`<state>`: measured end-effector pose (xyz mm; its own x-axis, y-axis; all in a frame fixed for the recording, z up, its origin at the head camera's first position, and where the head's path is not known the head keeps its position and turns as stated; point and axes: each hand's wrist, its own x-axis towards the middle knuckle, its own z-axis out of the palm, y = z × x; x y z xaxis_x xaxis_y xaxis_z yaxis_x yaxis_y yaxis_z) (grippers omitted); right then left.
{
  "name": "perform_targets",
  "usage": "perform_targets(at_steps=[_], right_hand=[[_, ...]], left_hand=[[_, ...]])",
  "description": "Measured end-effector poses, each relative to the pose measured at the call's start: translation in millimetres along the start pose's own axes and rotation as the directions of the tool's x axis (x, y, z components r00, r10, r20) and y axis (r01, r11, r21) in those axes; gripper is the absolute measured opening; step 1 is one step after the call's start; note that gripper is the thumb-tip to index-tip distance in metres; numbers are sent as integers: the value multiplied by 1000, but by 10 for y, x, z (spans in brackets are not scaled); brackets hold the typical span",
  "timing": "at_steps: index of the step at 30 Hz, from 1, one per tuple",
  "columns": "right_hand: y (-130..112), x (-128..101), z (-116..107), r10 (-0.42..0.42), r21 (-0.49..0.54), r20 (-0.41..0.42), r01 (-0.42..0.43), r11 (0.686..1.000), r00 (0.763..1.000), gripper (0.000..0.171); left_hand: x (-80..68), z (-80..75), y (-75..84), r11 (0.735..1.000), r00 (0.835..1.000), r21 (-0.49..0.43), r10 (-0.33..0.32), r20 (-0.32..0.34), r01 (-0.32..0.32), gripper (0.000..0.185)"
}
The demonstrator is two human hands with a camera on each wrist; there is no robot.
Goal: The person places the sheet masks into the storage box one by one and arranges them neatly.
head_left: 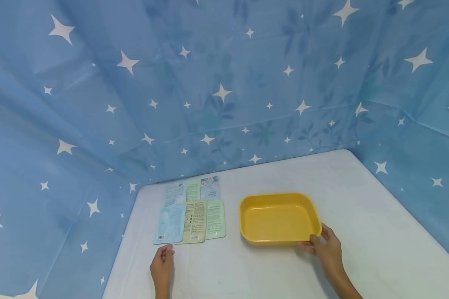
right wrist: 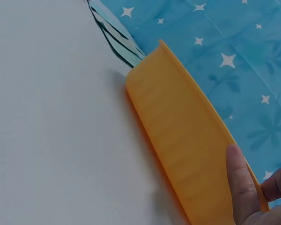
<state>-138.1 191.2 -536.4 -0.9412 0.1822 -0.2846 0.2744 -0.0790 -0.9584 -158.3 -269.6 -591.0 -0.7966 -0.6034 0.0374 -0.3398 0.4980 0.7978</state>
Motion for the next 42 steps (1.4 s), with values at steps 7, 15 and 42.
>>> perform_targets(at_steps=[7, 15, 42], right_hand=[[20, -127, 44, 41, -2, -25, -41, 999, 999, 69], [28, -170, -5, 58, -19, -35, -58, 998, 998, 69], [111, -116, -137, 1, -352, -155, -56, 934, 988, 62]], left_hand=[[38, 53, 31, 999, 999, 13, -34, 11, 34, 21], [86, 106, 78, 1000, 999, -22, -7, 45, 8, 24], [367, -56, 325, 961, 998, 273, -25, -57, 40, 52]])
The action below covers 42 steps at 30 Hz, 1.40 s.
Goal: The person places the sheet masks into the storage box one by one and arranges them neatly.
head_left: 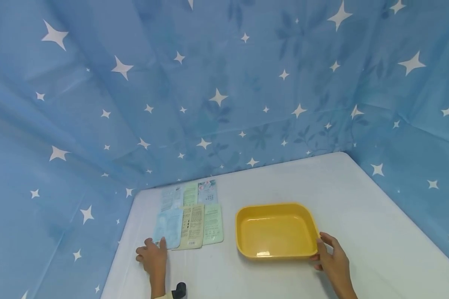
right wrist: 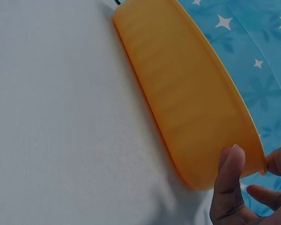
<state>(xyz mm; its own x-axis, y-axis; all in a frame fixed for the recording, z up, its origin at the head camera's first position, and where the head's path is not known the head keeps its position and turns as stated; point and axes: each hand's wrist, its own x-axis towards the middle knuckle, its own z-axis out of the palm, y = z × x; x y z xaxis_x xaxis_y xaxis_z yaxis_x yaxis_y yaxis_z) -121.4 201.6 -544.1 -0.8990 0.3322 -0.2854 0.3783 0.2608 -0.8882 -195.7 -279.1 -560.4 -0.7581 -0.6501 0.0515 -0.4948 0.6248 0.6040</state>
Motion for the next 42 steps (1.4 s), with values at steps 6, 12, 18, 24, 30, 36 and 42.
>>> perform_targets(at_steps=[6, 12, 18, 24, 30, 36, 42], right_hand=[[64, -1, 10, 69, 21, 5, -69, 997, 998, 68], [54, 33, 30, 77, 24, -19, -76, 997, 997, 70], [30, 64, 52, 69, 5, -27, -69, 998, 997, 67], [33, 79, 43, 48, 18, 12, -48, 999, 999, 68], [29, 79, 32, 38, 34, 41, -39, 999, 998, 70], [51, 102, 21, 49, 38, 37, -50, 998, 998, 74], [69, 111, 26, 77, 55, 46, -79, 995, 996, 80]], left_hand=[[16, -5, 7, 998, 997, 58, -24, 70, 20, 61], [40, 31, -6, 997, 998, 70, -42, 44, 39, 61], [84, 53, -10, 998, 998, 28, -63, 20, 62, 54], [82, 39, -55, 995, 998, -84, -62, -32, 59, 38], [102, 1, -100, 980, 992, -198, -47, -115, 23, 33], [154, -33, -116, 952, 988, -294, -117, -102, 82, 34], [193, -104, -149, 919, 977, -358, -202, -66, 165, 38]])
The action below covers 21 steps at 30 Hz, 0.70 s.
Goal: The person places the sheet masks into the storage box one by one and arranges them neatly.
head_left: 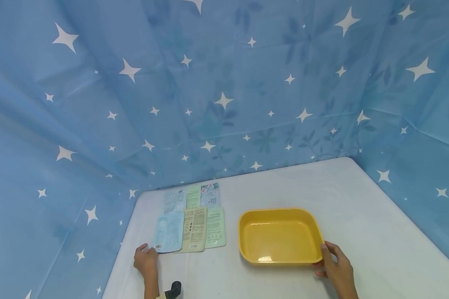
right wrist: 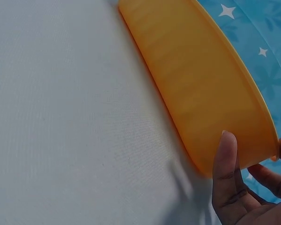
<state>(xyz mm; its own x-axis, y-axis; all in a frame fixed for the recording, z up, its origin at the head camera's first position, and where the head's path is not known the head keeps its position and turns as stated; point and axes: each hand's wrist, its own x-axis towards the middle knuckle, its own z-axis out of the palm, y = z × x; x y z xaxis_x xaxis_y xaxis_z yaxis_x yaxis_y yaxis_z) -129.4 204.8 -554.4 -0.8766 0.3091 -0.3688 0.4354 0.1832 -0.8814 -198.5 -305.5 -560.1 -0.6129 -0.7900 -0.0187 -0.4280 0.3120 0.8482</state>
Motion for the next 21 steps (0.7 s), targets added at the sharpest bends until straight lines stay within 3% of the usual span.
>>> perform_targets(at_steps=[4, 9, 16, 21], right_hand=[[10, -3, 8, 1, 10, 1, -1, 1000, 1000, 79], [33, -24, 8, -11, 13, 7, 11, 1000, 1000, 79], [59, -23, 5, -20, 19, 1, 20, 1000, 1000, 78], [53, -17, 9, -22, 11, 3, 22, 1000, 1000, 78]], left_hand=[[21, -25, 28, 999, 998, -13, -42, 40, 42, 34], [5, -20, 78, 1000, 999, -20, -21, 45, 22, 29], [-69, -13, 99, 990, 996, -128, -42, 82, 52, 29], [-88, -32, 83, 979, 997, -197, -43, 59, 54, 37]])
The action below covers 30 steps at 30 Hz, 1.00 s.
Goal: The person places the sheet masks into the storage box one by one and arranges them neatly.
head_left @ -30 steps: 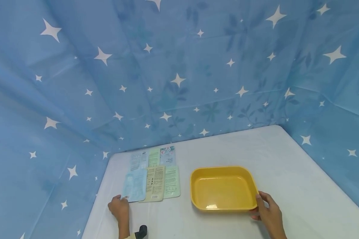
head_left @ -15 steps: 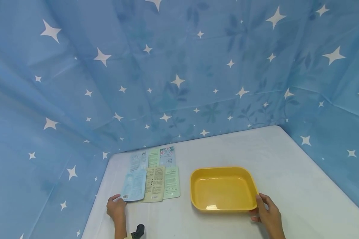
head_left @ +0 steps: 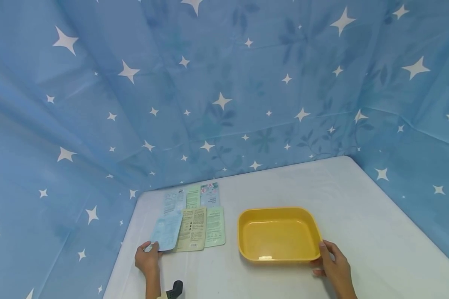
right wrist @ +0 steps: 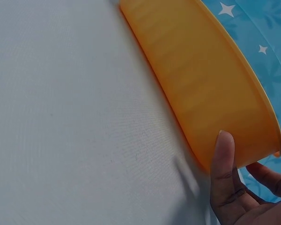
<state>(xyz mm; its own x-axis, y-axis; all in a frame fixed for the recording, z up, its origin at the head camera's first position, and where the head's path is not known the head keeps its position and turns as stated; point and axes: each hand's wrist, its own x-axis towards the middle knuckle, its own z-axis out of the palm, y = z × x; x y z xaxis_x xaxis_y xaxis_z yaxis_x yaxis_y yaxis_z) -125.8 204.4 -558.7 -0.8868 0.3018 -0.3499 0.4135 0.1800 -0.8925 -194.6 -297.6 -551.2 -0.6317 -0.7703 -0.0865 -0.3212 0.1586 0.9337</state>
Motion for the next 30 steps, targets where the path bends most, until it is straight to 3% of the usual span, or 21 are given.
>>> perform_targets(at_steps=[4, 10, 17, 21, 25, 30], right_hand=[[-11, -14, 6, 1, -3, -1, -1, 1000, 1000, 77], [-10, -2, -6, -1, -11, 16, 1, 1000, 1000, 78], [-5, 14, 9, 2, 15, 21, -2, 1000, 1000, 80], [4, 19, 14, 4, 20, 36, -4, 1000, 999, 81], [13, 14, 7, 2, 23, 36, -3, 1000, 999, 81], [32, 3, -4, -1, 31, 38, 0, 1000, 999, 81]], left_hand=[[7, -23, -8, 999, 999, -26, -39, 5, 39, 39], [1, -60, -10, 995, 993, -41, -85, 87, 89, 35], [-19, -109, -51, 990, 990, -121, -51, 128, 67, 35], [-41, -155, -46, 988, 992, -140, -42, 118, 58, 37], [-85, -183, 8, 989, 994, -148, 0, 107, 16, 43], [-171, -172, 162, 980, 986, -197, 48, 159, -16, 50]])
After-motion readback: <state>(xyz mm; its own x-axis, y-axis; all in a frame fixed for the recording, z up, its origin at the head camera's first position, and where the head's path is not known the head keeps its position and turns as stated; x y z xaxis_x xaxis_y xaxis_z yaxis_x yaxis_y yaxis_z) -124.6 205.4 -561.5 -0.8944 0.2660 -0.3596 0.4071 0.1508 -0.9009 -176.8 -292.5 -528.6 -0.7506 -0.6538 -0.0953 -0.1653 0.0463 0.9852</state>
